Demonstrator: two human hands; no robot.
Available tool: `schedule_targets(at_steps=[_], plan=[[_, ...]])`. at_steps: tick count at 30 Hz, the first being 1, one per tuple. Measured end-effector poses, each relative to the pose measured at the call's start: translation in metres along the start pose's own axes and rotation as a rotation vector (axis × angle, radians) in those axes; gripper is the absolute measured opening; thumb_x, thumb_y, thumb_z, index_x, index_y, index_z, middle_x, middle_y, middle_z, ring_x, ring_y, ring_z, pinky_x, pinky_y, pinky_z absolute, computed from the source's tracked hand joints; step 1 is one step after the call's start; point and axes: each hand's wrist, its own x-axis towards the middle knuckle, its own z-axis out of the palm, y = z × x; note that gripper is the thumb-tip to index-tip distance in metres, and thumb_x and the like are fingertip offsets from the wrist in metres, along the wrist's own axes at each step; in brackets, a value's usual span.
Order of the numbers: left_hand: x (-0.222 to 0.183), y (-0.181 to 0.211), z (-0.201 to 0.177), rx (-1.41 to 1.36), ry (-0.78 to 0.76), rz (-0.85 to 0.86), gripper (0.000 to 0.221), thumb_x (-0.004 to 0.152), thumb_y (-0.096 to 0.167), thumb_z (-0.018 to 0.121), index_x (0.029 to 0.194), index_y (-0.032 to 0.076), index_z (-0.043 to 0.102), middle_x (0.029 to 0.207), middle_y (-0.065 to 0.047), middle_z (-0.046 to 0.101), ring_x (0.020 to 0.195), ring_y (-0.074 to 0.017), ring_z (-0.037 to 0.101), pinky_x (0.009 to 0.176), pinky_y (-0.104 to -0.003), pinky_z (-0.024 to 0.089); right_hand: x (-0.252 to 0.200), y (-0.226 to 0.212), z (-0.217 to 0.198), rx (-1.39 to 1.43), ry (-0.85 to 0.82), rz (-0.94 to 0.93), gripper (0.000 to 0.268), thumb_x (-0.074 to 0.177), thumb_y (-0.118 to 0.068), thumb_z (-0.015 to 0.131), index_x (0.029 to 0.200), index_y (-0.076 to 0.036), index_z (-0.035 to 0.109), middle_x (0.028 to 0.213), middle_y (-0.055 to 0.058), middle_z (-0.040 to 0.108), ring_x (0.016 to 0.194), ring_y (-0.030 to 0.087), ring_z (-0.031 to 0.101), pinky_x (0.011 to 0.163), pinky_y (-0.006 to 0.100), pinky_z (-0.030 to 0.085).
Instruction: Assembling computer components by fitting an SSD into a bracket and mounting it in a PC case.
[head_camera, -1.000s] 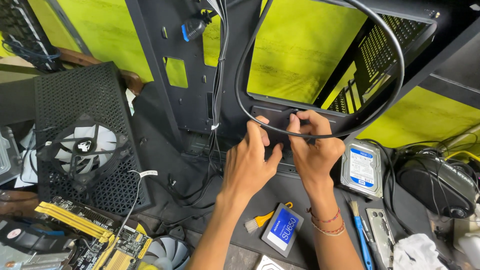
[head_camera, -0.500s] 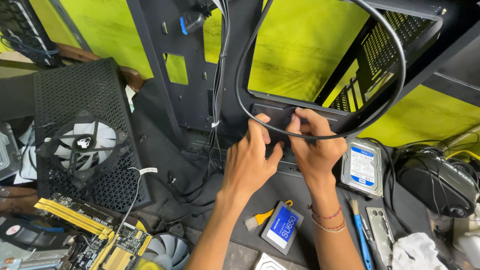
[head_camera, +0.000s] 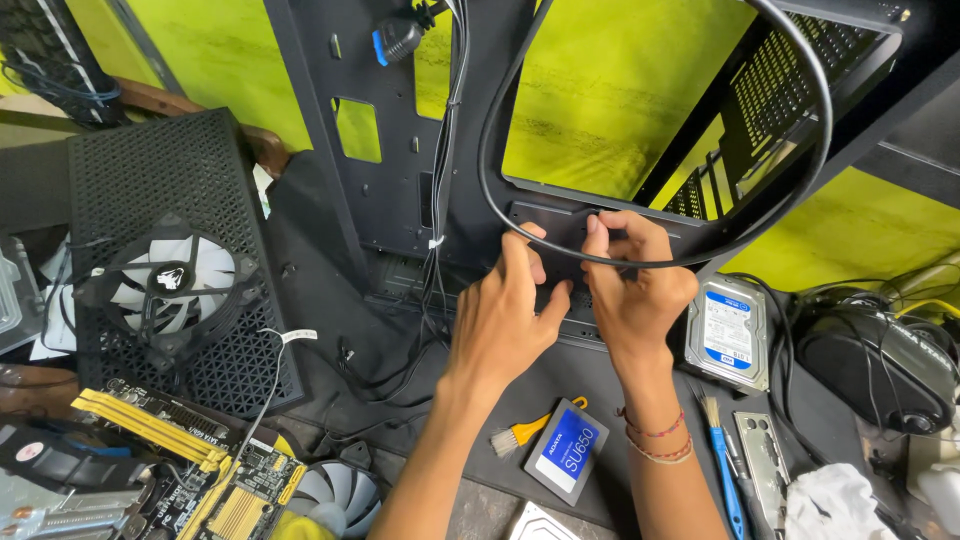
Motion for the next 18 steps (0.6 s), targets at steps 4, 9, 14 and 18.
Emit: schedule_targets(at_steps=[4,9,14,18], plan=[[0.0007,0.0004,-0.0002,0.001,-0.007,-0.009,0.025,0.074,0.021,0.059,0.084,0.011,0.038,0.072,-0.012,0.057,0.058,-0.0379,0.060,0.050,-0.048,0.048,0.0026,0.0020,-0.0048,0.084,-0.042,0.008,0.012,0.076,0.007,0.066,0.085,-0.001,0.063,0.047,0.005,0.057,0.036,0.012,0.051,0.040,0.017,0.039],[0.0003,-0.0007,0.0010,0.005,-0.012,-0.005,0.026,0.074,0.021,0.058,0.085,0.011,0.037,0.073,-0.012,0.058,0.058,-0.0381,0.060,0.050,-0.048,0.048,0.0018,0.0005,-0.0037,0.096,-0.043,0.013,0.013,0.075,0.010,0.063,0.085,0.001,0.062,0.047,0.007,0.056,0.035,0.013,0.051,0.039,0.018,0.040],[0.0001,-0.0028,0.0036,0.012,-0.005,0.003,0.027,0.073,0.020,0.058,0.085,0.012,0.036,0.073,-0.011,0.057,0.059,-0.0377,0.060,0.050,-0.048,0.048,0.0005,0.0005,-0.0011,0.093,-0.026,0.019,0.013,0.075,0.010,0.063,0.084,0.001,0.061,0.046,0.008,0.056,0.035,0.014,0.052,0.038,0.019,0.040],[-0.0001,-0.0028,0.0027,0.008,-0.002,0.013,0.026,0.073,0.020,0.058,0.085,0.012,0.036,0.073,-0.011,0.057,0.059,-0.0378,0.060,0.049,-0.048,0.048,0.0014,0.0009,-0.0004,0.084,-0.022,-0.011,0.012,0.075,0.010,0.063,0.084,0.001,0.061,0.047,0.009,0.056,0.036,0.014,0.053,0.038,0.019,0.040]])
